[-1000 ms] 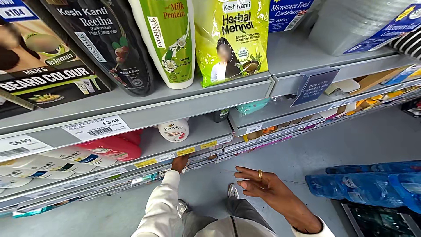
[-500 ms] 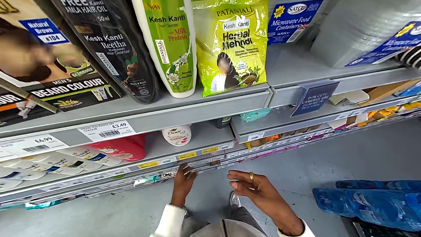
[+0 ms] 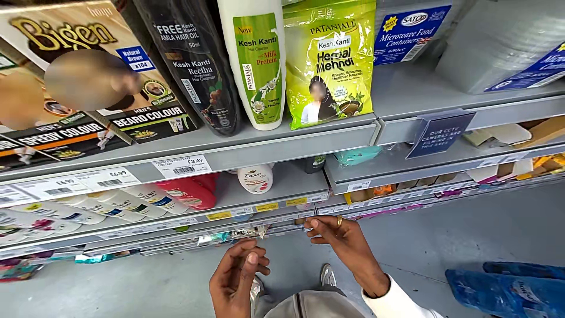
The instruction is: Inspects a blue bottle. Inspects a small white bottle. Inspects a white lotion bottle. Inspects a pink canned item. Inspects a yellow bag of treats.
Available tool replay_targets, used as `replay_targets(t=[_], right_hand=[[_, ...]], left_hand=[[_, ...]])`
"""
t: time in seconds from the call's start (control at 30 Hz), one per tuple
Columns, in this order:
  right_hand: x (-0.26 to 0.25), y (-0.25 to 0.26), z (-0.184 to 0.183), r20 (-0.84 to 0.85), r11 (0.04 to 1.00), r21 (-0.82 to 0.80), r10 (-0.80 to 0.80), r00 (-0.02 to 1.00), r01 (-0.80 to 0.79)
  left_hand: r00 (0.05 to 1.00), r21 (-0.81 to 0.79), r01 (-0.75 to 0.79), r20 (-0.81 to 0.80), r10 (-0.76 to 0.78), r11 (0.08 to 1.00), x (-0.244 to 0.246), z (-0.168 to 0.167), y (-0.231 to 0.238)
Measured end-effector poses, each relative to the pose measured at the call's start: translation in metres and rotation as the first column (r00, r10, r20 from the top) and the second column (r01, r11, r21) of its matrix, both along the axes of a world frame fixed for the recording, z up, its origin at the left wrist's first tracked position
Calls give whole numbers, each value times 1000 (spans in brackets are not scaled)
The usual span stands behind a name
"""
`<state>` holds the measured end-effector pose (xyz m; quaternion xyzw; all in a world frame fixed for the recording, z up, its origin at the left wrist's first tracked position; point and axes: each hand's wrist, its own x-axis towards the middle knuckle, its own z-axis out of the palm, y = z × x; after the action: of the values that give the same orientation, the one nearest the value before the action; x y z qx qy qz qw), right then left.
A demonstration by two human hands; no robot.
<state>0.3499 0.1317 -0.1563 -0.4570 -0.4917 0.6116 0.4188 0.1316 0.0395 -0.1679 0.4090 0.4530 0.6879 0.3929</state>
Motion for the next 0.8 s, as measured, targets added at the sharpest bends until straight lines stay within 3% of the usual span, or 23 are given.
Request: replay_targets(t=[0.2, 0.4, 0.8], right_hand=[[-16, -5, -9, 43, 998, 34, 60, 997, -62], [-21, -9, -13, 45, 998, 60, 17, 999, -20], [-23, -9, -33, 102, 995, -73, 70, 992, -63]], left_hand=[[998, -29, 11, 56, -10, 1000, -5, -6, -11], [998, -64, 19, 64, -15, 998, -11, -6, -11], [998, -74, -4, 61, 9, 997, -16, -7, -12]])
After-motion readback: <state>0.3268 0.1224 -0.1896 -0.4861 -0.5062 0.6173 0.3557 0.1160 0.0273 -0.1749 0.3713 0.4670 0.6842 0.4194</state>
